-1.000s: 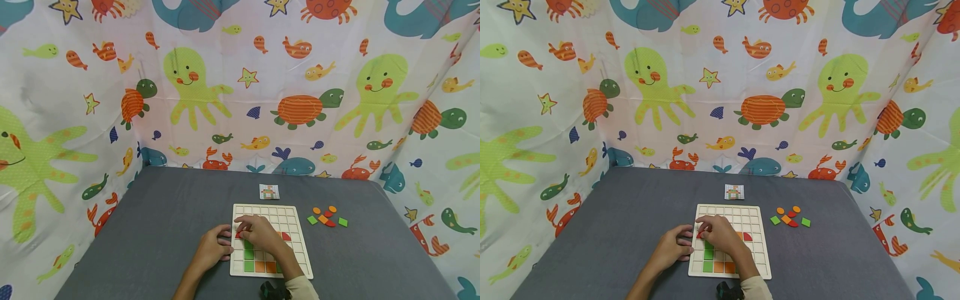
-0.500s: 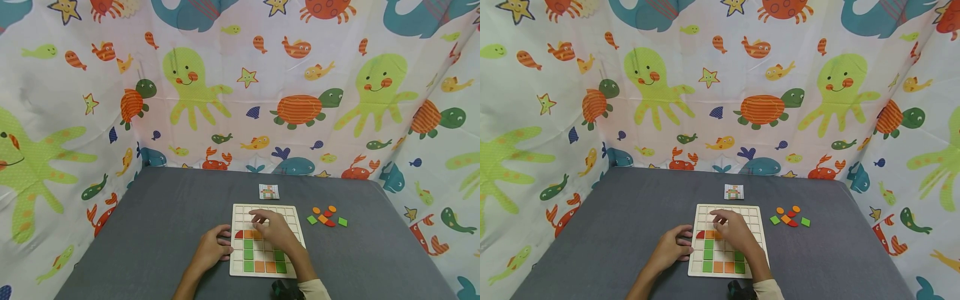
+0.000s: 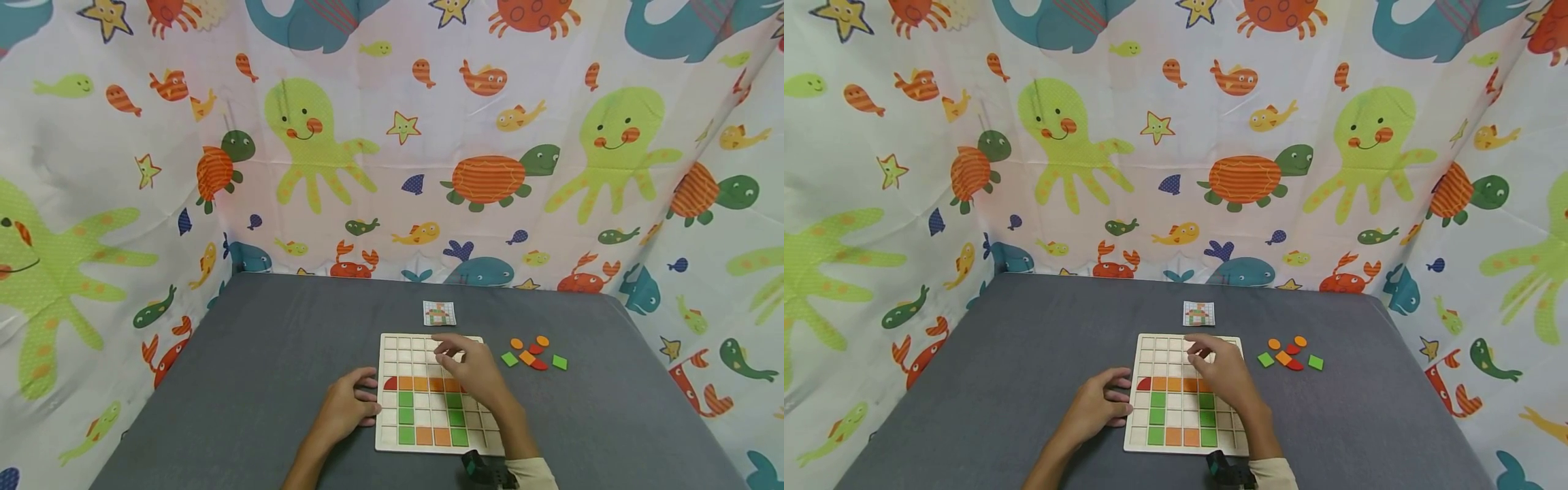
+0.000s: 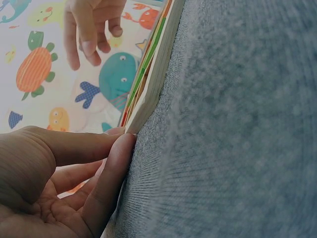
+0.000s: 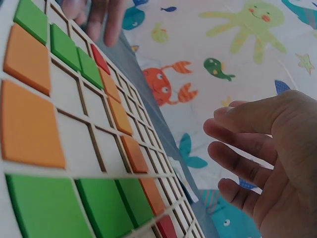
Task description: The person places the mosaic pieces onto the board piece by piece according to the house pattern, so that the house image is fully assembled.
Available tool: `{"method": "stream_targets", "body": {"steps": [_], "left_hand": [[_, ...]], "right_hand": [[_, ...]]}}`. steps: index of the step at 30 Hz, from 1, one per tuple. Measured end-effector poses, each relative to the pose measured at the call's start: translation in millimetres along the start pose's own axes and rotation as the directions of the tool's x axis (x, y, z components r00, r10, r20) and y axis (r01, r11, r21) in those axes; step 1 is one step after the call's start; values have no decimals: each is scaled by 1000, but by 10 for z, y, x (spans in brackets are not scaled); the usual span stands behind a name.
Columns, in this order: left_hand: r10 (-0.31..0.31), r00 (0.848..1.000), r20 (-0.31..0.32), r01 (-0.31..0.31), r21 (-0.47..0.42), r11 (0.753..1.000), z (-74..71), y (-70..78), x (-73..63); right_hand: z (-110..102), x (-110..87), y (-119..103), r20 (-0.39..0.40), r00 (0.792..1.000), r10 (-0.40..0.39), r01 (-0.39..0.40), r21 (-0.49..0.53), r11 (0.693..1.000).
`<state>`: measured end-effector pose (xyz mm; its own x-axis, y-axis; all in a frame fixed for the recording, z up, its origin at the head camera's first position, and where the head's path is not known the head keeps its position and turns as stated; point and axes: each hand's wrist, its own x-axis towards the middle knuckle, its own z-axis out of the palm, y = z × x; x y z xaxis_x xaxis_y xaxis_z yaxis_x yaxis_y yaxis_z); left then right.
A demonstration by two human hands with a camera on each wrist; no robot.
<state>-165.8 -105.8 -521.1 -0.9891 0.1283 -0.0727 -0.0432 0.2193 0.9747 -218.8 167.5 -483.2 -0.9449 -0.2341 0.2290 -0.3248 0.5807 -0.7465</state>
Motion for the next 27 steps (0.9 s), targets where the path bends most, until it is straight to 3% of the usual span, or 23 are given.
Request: {"method": "stream_targets", "body": {"steps": [12,27], "left_hand": [[3,1000,1,-3,-7,1000,-4,0,1],[-9,1000,-3,9,-9,1000,3,8,-5]], "right_hand": [[-238,-51,224,-81,997,9,-7,18,1000],[-521,-165,552,-179,978,108,-113,-17,993]]}}
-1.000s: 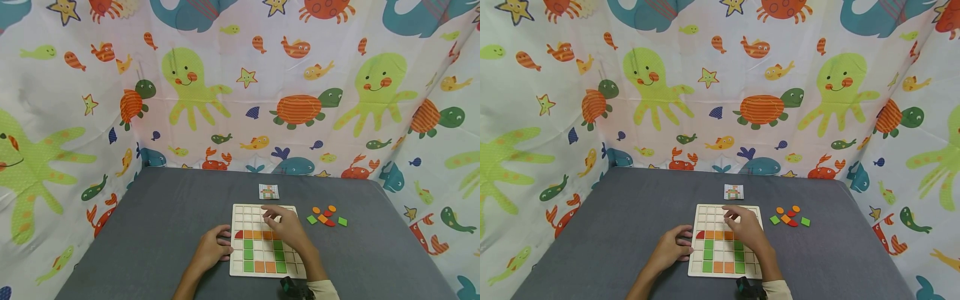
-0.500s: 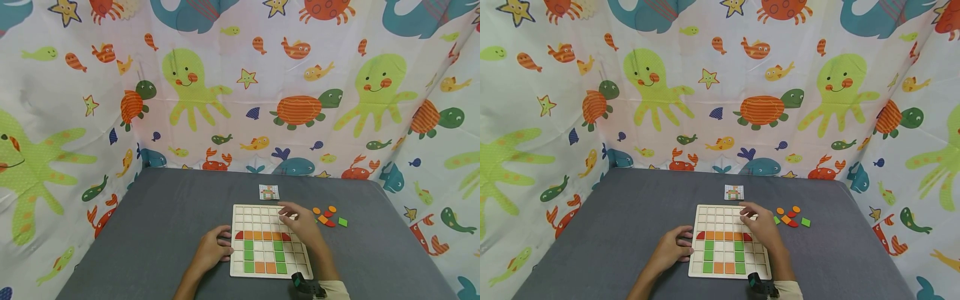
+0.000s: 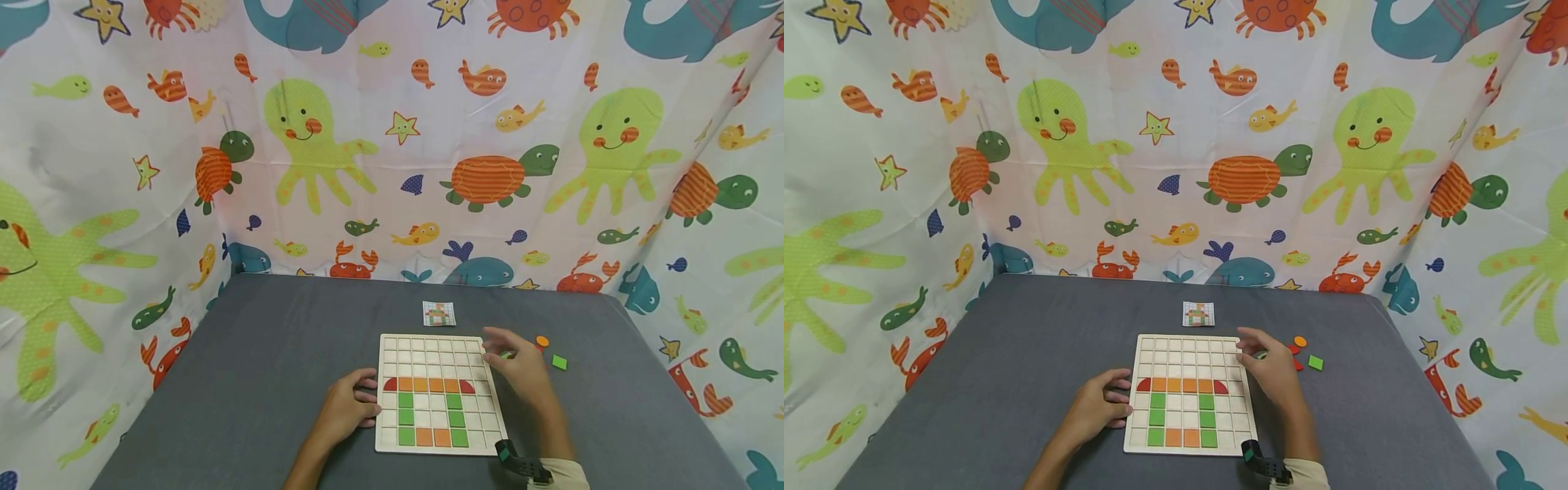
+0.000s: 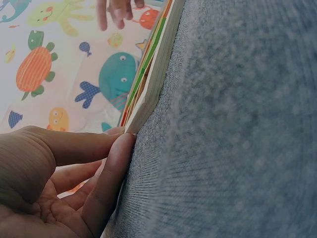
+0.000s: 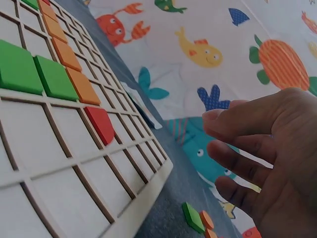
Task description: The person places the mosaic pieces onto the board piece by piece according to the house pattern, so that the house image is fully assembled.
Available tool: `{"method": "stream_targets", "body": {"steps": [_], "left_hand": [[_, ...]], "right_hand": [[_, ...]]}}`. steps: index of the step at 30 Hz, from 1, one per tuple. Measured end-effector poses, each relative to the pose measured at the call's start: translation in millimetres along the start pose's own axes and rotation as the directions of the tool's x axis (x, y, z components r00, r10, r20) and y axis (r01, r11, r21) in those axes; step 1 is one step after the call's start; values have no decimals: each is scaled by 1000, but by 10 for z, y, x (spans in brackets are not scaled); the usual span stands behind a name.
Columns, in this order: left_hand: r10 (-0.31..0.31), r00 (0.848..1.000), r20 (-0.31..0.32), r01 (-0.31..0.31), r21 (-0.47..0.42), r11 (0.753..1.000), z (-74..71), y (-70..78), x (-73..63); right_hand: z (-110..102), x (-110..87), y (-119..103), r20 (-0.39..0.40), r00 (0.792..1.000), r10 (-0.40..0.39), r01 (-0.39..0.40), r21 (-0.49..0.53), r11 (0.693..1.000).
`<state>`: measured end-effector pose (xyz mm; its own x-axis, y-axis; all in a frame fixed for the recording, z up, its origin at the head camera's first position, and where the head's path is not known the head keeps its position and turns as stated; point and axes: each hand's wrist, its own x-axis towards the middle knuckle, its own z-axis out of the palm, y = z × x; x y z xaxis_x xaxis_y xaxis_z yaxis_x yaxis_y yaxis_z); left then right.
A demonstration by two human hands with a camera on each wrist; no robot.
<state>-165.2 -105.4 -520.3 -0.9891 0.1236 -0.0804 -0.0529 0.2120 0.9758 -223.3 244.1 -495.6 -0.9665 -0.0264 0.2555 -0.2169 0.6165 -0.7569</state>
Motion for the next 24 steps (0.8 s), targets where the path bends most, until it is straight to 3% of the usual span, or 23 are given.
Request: {"method": "stream_targets", "body": {"steps": [16,24], "left_hand": [[6,1000,3,-6,1,1000,-3,-8,11],[7,1000,4,-7,3,1000,-2,-14,11]], "right_hand": [[-304,-71,272,-69,989,128,-130,-18,991],[-395,-117,403,-86,985,151,-157,-59,986]]}}
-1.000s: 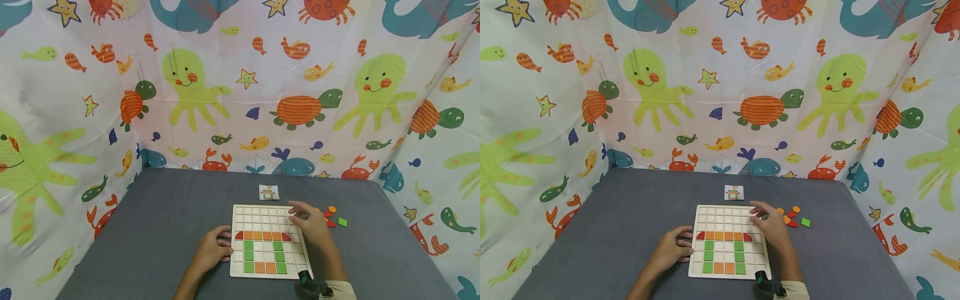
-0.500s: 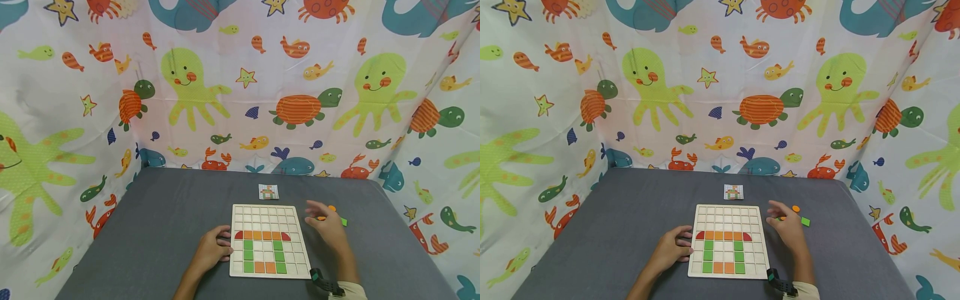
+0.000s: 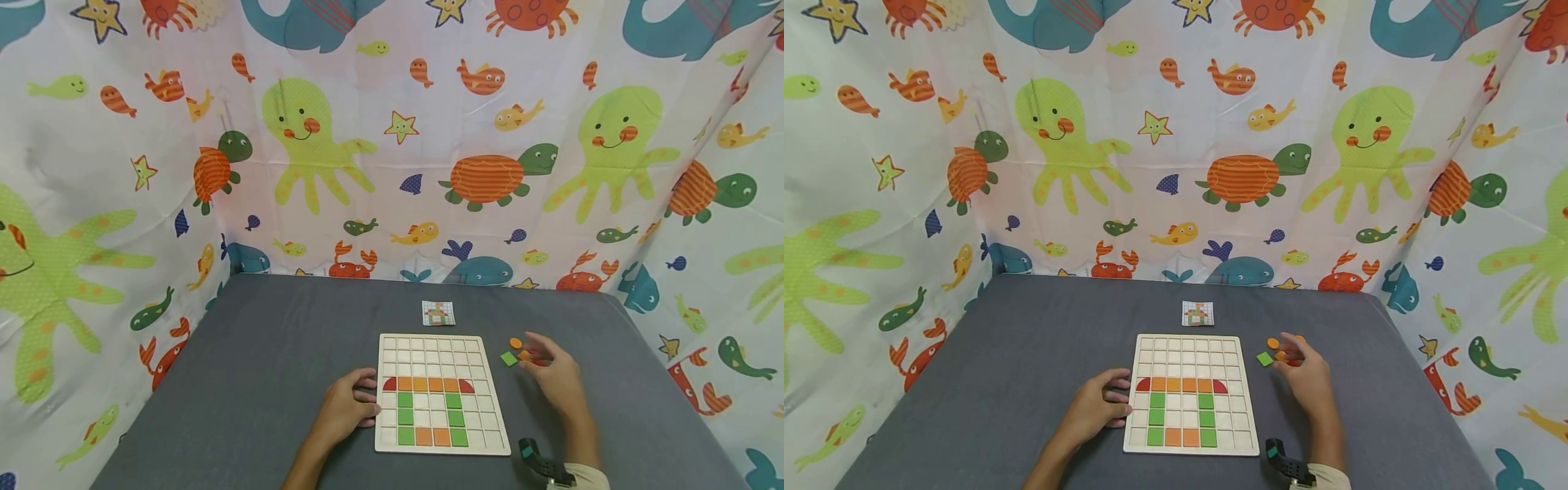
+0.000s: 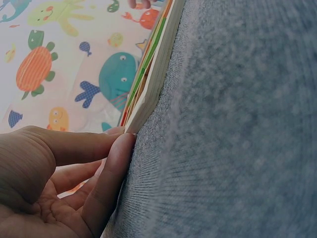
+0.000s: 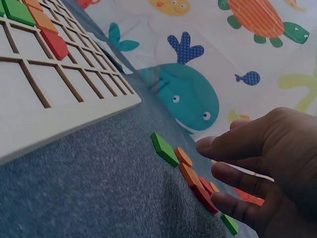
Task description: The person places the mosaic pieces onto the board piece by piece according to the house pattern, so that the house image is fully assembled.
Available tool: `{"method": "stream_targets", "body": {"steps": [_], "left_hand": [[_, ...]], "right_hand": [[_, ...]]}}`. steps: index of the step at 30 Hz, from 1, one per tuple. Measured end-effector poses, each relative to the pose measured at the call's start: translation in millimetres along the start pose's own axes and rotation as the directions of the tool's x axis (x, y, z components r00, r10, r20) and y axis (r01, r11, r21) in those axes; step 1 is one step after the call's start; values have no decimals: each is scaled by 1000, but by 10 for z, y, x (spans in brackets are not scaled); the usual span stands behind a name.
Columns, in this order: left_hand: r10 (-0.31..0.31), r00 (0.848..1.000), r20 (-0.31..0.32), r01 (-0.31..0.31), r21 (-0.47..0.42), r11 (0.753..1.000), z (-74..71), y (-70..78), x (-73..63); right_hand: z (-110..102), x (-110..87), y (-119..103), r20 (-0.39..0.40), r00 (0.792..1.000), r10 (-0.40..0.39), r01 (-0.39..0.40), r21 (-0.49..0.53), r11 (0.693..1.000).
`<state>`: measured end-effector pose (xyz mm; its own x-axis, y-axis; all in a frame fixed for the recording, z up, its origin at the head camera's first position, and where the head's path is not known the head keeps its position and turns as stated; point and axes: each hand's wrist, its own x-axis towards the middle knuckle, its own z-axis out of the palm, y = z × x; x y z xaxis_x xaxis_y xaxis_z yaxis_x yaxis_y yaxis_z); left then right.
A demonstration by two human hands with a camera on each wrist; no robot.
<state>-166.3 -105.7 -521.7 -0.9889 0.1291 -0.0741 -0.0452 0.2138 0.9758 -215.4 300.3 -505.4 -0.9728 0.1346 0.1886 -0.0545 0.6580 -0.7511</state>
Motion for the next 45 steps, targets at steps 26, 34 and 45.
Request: {"method": "stream_targets", "body": {"steps": [26,34,45], "left_hand": [[0,1000,-2,0,-6,1000,0,-14,-4],[1,1000,-4,-1,1,1000,5,-6,-5],[-4,1000,-9,4,8,1000,6,-4,-1]], "right_hand": [[-67,-17,183,54,994,95,-88,-120,989],[-88,-26,174,55,992,117,-108,-146,983],[-154,-3,195,134,972,192,-175,-126,976]]}}
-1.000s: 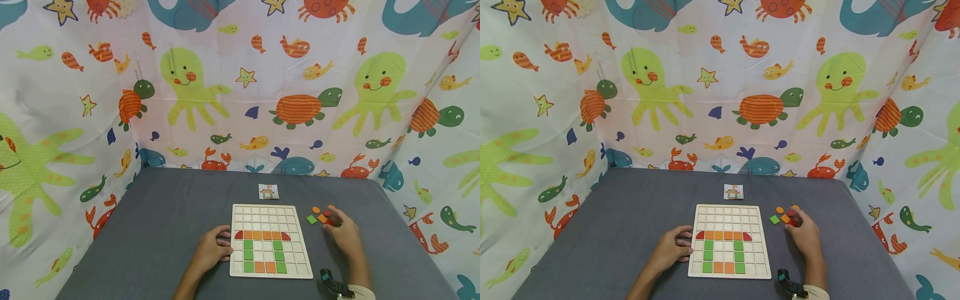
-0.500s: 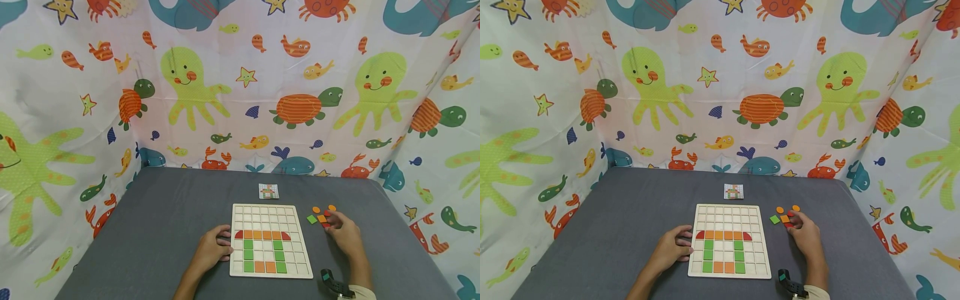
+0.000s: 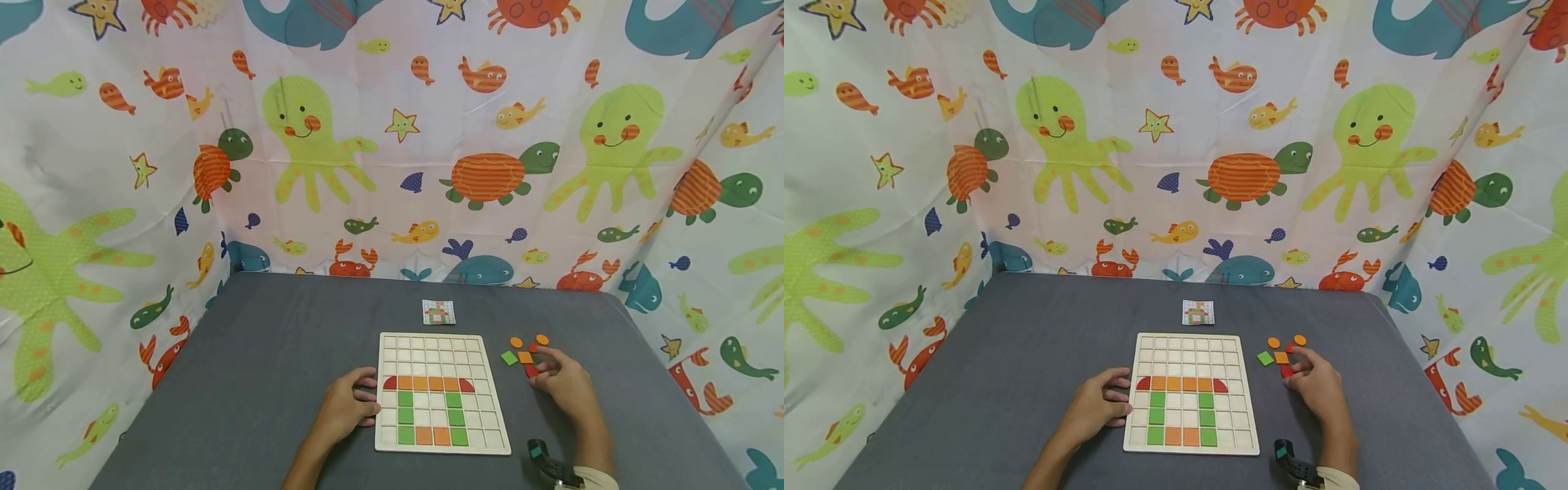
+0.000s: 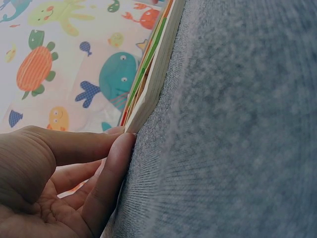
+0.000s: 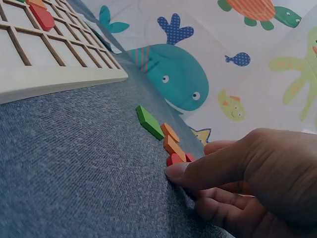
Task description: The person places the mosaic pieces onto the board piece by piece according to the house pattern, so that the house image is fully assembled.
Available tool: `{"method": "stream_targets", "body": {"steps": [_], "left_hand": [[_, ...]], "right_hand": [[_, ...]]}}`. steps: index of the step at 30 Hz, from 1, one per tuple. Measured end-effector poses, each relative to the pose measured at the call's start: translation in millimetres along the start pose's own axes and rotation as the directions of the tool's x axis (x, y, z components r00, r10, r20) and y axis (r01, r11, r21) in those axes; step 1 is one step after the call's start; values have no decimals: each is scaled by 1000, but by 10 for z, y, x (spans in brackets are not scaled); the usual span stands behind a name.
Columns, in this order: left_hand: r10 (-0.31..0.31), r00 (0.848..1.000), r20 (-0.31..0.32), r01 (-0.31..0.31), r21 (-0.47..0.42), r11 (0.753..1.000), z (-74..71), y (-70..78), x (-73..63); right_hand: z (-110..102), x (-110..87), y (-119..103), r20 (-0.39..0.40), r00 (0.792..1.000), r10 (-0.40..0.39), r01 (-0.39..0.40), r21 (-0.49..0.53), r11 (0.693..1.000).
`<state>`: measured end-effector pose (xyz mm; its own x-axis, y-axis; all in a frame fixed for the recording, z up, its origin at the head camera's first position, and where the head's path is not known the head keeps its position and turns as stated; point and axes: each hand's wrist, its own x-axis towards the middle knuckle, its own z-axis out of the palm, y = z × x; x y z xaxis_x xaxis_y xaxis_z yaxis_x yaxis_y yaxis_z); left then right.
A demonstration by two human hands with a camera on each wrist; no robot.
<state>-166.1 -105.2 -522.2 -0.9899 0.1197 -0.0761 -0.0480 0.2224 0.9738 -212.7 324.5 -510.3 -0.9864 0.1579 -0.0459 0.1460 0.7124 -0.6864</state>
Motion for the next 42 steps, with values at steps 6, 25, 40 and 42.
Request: {"method": "stream_targets", "body": {"steps": [6,25,40,42], "left_hand": [[2,1000,0,-2,-2,1000,-4,7,-1],[5,1000,11,-4,-13,1000,-12,10,-7],[4,1000,7,-4,-16,1000,-7,7,-9],[3,1000,7,-3,-16,1000,-7,8,-9]], "right_hand": [[6,-1,-18,6,1000,26,-26,-14,1000],[48,-24,-40,6,998,-61,61,-19,998],[55,-14,-66,-22,995,-94,93,-15,996],[71,-10,-108,-31,994,-104,104,-2,995]]}}
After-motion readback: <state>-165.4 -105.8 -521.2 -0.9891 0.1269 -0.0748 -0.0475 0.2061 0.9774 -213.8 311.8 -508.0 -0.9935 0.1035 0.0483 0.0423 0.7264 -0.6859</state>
